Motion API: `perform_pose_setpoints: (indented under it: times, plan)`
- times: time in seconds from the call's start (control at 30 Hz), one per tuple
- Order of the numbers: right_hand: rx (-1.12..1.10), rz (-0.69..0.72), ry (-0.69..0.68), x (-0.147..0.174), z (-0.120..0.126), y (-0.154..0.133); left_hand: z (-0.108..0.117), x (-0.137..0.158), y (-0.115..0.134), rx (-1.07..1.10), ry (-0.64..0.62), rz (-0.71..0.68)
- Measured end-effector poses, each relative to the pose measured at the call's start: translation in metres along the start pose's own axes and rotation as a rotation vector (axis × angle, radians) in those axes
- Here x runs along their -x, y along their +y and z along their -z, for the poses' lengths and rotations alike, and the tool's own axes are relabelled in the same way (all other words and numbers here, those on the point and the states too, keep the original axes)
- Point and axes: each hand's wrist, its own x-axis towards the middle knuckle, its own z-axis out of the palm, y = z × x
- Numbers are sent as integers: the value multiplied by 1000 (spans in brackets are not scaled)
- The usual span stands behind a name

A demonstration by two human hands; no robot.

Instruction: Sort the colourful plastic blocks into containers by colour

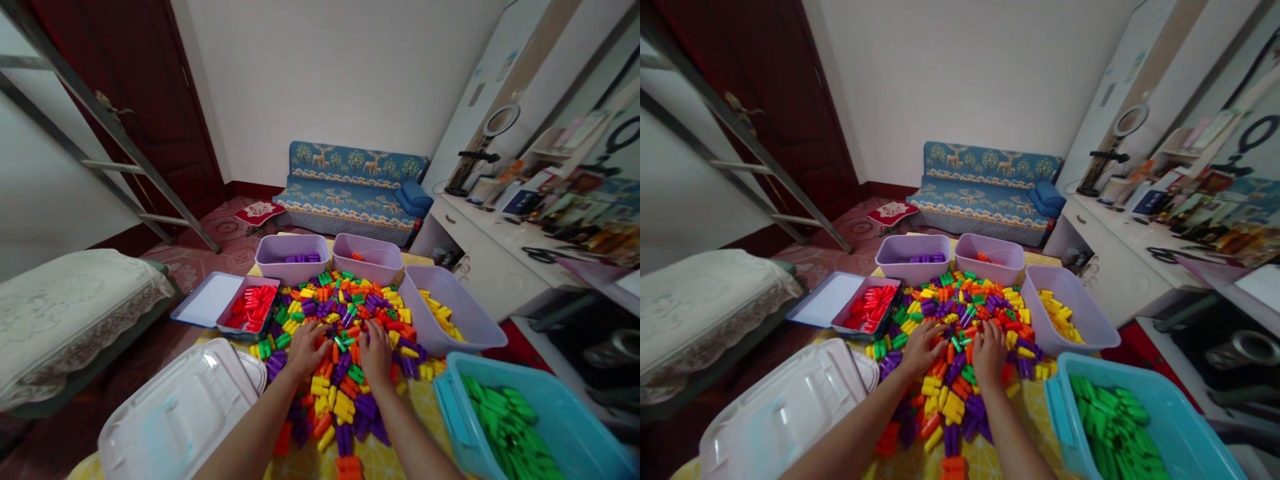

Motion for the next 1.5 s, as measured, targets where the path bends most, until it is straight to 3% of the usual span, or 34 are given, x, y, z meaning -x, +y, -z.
perform_pose_setpoints:
  times: [0.17,0.27,0.33,0.5,0.6,0.7,0.8,1.03,1.2,1.33,1.4,1.5]
  plan:
    - [-179,-20,-107,9,-17,-38,-1,-1,-1,-1,-8,-12]
    - [-340,14,-169,13,-8,-56,1,-1,0,1,-31,-17]
    - [-361,13,-120,18,8,-56,3,-2,2,3,-37,-15]
    - [-98,-48,192,55,53,-10,5,-2,4,8,-42,-17]
    - [38,-153,237,82,69,27,4,-2,3,7,-44,-19]
    - [77,-277,193,93,67,45,2,-1,1,10,-36,-18]
    - [13,-316,104,82,50,39,0,-1,0,12,-26,-11]
    - [-130,-379,-4,33,7,-6,3,-2,0,76,-38,-16]
    - [-350,-375,-211,16,-9,-48,-1,-2,-6,150,5,-2]
    - [-494,-183,-282,14,0,-66,-5,-2,-11,191,33,8]
    - [-532,-135,-275,17,13,-57,-5,-1,-11,200,34,20]
    - [-433,-170,-198,24,34,-26,-3,-1,-7,210,26,48]
